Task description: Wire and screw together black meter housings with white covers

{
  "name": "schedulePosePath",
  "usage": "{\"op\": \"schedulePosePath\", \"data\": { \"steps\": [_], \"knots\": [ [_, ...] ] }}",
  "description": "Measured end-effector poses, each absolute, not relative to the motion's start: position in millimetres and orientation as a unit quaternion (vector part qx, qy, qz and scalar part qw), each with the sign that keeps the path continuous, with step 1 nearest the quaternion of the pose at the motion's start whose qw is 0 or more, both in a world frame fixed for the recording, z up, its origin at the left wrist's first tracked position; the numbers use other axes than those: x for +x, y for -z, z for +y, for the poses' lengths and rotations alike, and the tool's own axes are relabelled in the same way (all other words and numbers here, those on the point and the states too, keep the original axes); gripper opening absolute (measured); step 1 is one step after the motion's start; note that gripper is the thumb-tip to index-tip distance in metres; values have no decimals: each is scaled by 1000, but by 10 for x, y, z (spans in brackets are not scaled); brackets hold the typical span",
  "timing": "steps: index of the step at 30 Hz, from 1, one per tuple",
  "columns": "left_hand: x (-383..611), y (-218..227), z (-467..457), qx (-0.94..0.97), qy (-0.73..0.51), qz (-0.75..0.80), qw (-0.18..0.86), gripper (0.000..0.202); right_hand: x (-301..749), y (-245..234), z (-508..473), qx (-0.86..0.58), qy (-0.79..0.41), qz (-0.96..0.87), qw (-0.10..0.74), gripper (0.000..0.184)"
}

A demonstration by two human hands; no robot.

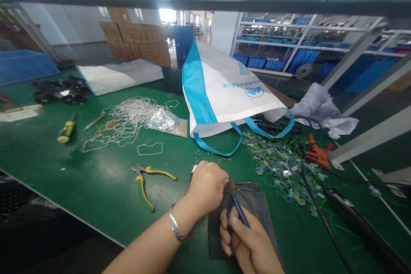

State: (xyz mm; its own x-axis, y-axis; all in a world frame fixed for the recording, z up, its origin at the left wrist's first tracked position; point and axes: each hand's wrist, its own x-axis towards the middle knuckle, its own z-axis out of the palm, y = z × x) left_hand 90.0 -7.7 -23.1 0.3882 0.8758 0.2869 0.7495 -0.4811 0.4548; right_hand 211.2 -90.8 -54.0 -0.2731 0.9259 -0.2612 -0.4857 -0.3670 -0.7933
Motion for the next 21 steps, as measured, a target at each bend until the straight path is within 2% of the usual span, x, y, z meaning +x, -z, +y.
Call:
{"op": "schedulePosePath", "data": {
  "steps": [11, 16, 21],
  "knots": [
    [906, 233, -87, 828, -252, 489, 105, 16, 2255, 668, -804, -429, -665, -447, 417, 38],
    [919, 267, -79, 827, -266, 486, 95, 16, 2149, 643, -829, -444, -678, -372, 452, 39],
    [926, 286, -82, 824, -273, 487, 98, 15, 2137, 619, -854, -360, -754, -254, 488, 37]
  ]
}}
